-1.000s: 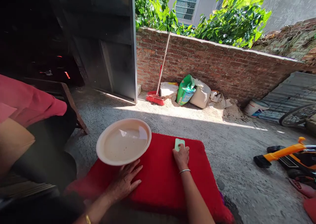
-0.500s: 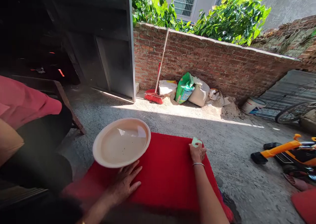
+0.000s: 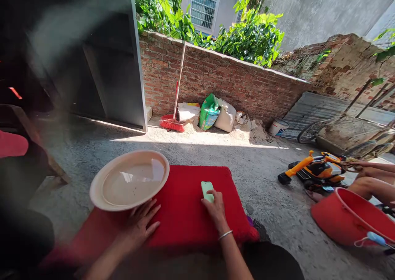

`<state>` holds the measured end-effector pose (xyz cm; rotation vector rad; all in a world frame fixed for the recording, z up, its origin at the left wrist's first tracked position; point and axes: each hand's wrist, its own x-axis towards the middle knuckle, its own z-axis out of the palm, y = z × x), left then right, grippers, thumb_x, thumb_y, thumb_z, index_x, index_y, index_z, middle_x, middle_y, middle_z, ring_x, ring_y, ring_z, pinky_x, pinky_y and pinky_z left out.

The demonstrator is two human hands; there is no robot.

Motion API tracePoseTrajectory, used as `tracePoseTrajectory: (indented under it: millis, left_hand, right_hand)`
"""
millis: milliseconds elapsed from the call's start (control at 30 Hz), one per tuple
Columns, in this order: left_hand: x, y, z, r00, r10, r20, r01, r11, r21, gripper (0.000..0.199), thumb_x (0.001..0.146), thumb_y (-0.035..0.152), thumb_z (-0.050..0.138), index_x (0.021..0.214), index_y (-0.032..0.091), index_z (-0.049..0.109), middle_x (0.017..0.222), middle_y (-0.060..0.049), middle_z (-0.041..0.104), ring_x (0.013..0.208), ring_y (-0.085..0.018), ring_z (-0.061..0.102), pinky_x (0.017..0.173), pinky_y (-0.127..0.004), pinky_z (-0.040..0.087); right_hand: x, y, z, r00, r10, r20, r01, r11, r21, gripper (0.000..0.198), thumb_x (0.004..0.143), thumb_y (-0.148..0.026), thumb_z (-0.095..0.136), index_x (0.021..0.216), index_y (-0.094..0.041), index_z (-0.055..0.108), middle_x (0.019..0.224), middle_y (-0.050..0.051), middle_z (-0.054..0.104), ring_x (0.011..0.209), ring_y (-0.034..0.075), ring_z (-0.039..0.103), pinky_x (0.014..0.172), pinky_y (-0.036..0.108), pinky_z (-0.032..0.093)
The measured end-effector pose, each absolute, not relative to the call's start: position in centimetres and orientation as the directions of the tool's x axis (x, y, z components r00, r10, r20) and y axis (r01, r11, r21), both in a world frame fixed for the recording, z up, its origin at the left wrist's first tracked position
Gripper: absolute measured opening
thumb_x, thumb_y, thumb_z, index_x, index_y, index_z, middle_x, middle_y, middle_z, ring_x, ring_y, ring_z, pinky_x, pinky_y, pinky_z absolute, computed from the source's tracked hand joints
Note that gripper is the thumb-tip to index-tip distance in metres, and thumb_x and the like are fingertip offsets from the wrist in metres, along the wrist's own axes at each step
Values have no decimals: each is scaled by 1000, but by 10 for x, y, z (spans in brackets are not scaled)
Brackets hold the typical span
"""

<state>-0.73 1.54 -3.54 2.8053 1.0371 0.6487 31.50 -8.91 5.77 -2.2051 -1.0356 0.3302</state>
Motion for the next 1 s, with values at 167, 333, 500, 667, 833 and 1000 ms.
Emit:
tracePoseTrajectory:
  millis: [167,333,500,667,833,1000]
  left_hand:
    - [-3,21,-38,672,622,401,588,-778,221,50,92,52,56,136,28,62,146,-11,56,135,-31,50,111,-51,37]
    - [2,17,-28,655,658,372,622,-749,230,48,93,48,55,135,26,63,146,-12,56,136,-31,48,113,-53,34]
    - [4,15,-24,651,673,350,627,-737,251,47,92,47,57,135,26,62,146,-11,56,136,-31,48,114,-53,34]
    - [3,14,-22,648,682,339,628,-731,268,46,93,45,57,134,26,63,147,-11,55,138,-30,46,115,-52,32]
    - [3,14,-20,651,690,317,640,-723,260,44,94,43,56,135,27,62,148,-10,55,138,-29,46,115,-52,32]
    - [4,12,-19,642,698,318,636,-716,289,44,95,43,55,135,27,62,149,-10,54,138,-30,46,116,-54,31]
  right_hand:
    - [355,-156,54,847,526,72,452,-644,-617,28,70,-36,64,94,-21,68,92,7,59,88,26,61,80,37,48]
    - [360,-164,59,868,485,104,463,-716,-522,36,75,-39,64,105,-21,68,105,10,62,97,25,62,84,33,48]
    - [358,-147,73,915,402,34,375,-817,-438,45,82,-40,60,117,-13,65,106,16,62,92,29,65,78,36,48]
    - [260,-113,53,690,724,21,649,-605,-462,34,75,-32,69,109,-26,68,106,7,60,95,23,64,79,30,47]
    - [212,-111,41,229,973,12,743,-167,-648,35,68,-22,69,102,-30,67,103,0,58,95,18,61,80,26,46]
    - [331,-155,50,716,691,98,596,-532,-601,34,72,-36,65,103,-24,67,98,6,57,94,26,61,80,35,48]
